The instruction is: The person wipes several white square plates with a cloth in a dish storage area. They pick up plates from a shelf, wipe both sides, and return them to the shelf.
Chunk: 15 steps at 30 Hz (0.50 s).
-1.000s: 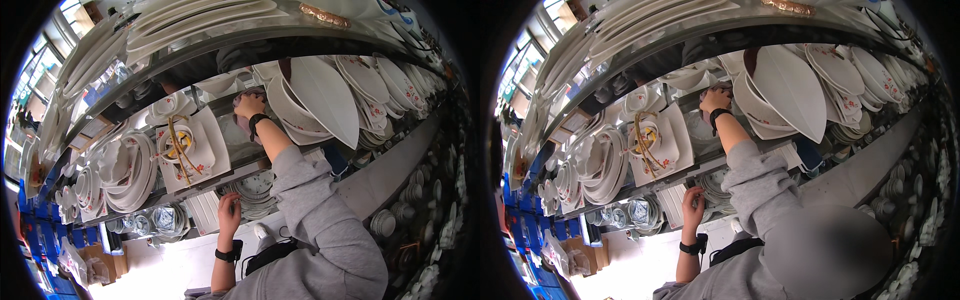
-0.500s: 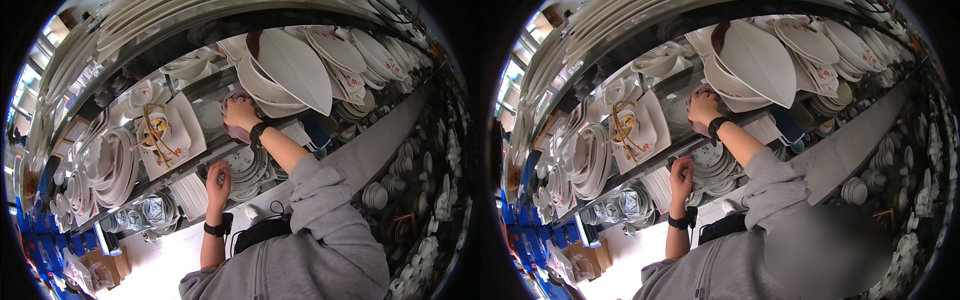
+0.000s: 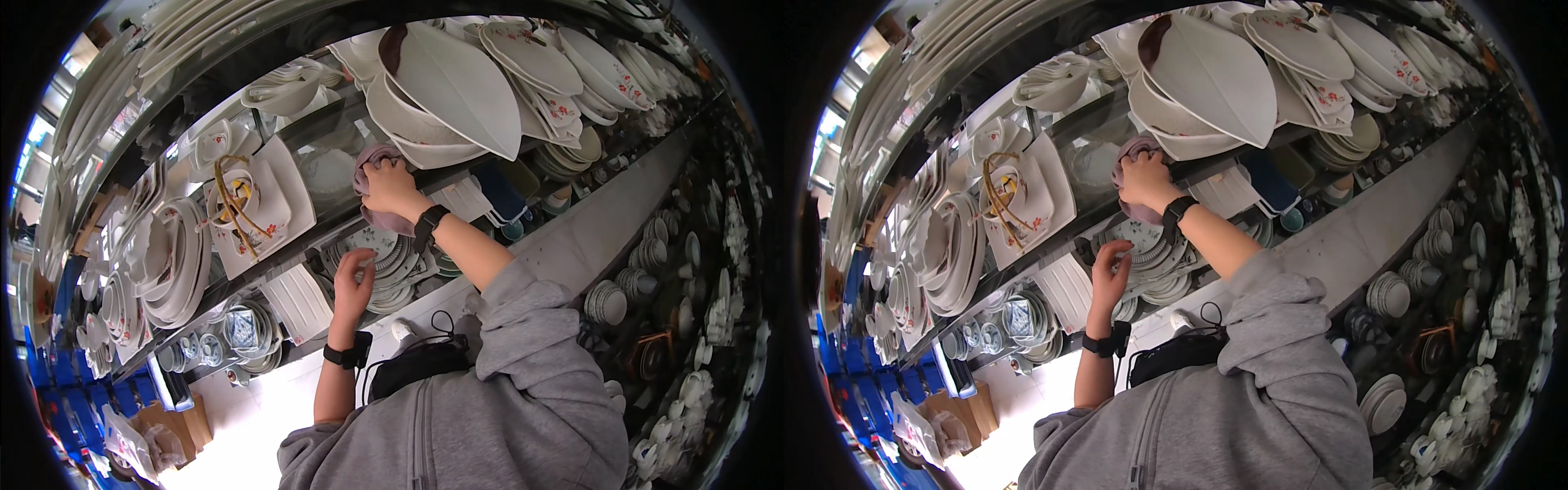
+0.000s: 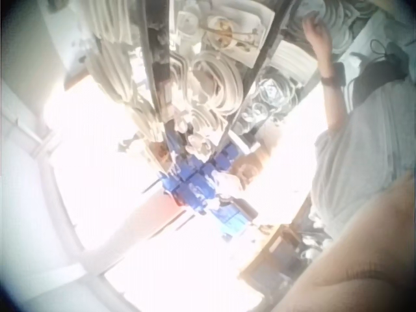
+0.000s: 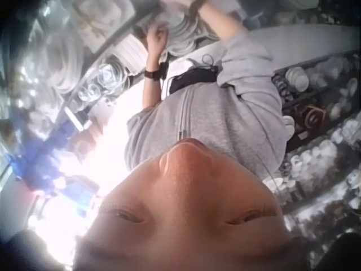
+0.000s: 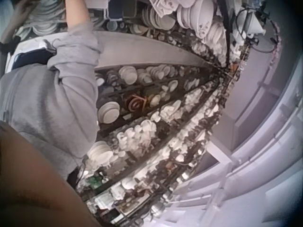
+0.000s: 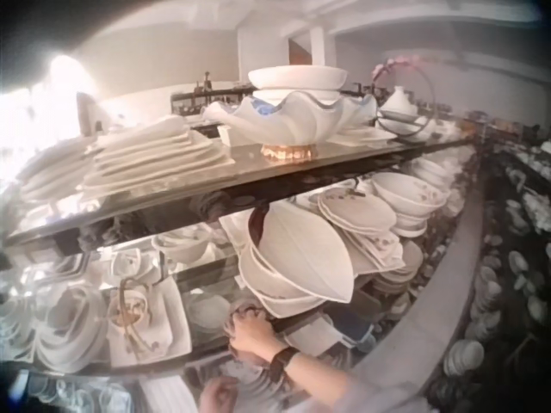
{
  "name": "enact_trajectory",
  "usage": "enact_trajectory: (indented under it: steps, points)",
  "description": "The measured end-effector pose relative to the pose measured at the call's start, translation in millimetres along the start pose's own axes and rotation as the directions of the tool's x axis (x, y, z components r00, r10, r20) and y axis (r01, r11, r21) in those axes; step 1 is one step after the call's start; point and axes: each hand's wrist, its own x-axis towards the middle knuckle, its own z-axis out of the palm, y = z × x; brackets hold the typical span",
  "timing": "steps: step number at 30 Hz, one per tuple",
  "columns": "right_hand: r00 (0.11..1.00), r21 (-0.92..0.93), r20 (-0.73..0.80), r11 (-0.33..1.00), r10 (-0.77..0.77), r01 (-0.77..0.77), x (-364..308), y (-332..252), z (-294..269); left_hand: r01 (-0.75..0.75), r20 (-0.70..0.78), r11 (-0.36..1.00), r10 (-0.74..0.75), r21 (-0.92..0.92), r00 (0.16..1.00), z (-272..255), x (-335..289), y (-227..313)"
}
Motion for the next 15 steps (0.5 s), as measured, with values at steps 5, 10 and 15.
enact_trajectory:
  steps: [5,10,15]
  points:
    - [0.951,-0.066,-0.083,0.954,-0.298,0.293,-7,0,-7,0.000,0.066,1.000,-0.001,0.012,0.998,8,4,-3]
    - [0.924,0.127,0.012,0.917,-0.383,0.379,-23,-12,-10,-0.002,0.066,1.000,0.000,0.027,0.998,10,7,-7]
    - [0.946,0.120,0.011,0.940,-0.323,0.319,-41,13,-23,0.066,-0.134,0.998,-0.067,-0.011,0.989,10,14,-11]
